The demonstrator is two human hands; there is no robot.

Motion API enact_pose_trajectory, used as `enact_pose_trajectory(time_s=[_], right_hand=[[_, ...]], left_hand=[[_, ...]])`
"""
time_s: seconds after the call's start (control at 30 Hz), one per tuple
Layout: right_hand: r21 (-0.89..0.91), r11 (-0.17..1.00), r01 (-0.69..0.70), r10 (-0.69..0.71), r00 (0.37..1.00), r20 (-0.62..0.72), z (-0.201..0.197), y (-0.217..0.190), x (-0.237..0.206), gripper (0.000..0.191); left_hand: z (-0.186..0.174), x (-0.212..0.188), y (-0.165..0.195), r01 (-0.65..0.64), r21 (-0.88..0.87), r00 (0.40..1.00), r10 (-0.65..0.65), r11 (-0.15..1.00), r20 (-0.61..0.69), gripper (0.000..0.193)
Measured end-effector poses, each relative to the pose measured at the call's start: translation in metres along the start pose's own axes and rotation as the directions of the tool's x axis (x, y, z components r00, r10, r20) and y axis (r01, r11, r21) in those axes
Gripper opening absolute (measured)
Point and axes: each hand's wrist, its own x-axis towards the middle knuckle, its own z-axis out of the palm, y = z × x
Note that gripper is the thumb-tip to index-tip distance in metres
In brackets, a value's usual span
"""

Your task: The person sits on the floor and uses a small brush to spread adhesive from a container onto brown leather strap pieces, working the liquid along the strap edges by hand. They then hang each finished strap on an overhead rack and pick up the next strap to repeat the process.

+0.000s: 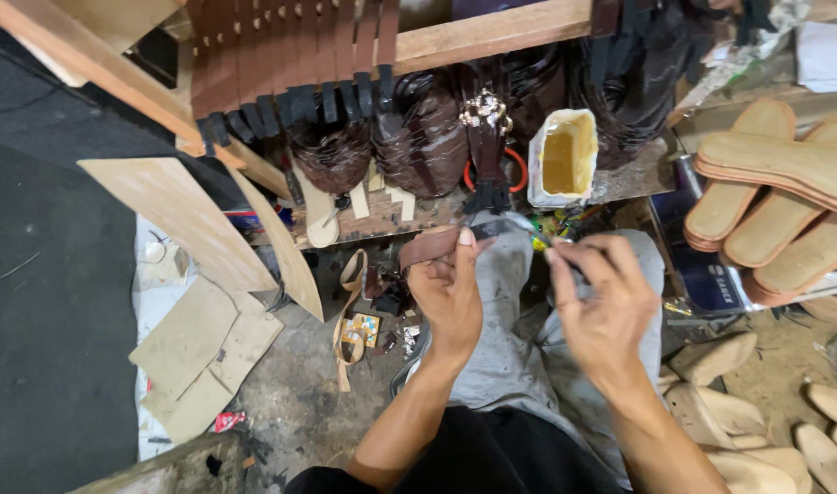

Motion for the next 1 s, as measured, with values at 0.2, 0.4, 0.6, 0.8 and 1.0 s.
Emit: enact_pose_trajectory(time_s=[0.2, 0.4, 0.6, 0.8, 1.0], right_hand=[[0.069, 0.996, 0.050, -0.047, 0.998, -0.044, 0.000, -0.001, -0.011, 0.014], [0.062, 0.998, 0.000, 0.004, 0.998, -0.069, -0.001, 0.006, -0.005, 0.015], [0.031, 0.995, -0.096, 0.093, 0.992, 0.089, 0.014, 0.032, -0.009, 0.014], [0.018, 0.982, -0.186, 0.185, 0.981, 0.051, 0.011, 0.095, -0.020, 0.016], [0.007, 0.969, -0.246, 0.246, 0.969, 0.001, -0.004, 0.105, -0.032, 0.017]], left_hand=[[-0.001, -0.002, -0.003, 0.031, -0.031, 1.000, -0.031, 0.999, -0.001, 0.013], [-0.002, 0.003, -0.002, -0.027, -0.038, 1.000, 0.028, 0.999, 0.011, 0.014], [0.002, 0.002, 0.016, -0.006, 0.172, 0.998, -0.005, 0.985, 0.063, 0.013], [-0.030, 0.071, 0.064, -0.186, 0.471, 0.857, -0.092, 0.862, 0.507, 0.012], [0.018, 0.231, 0.079, -0.498, 0.319, 0.508, -0.027, 0.806, 0.861, 0.012]])
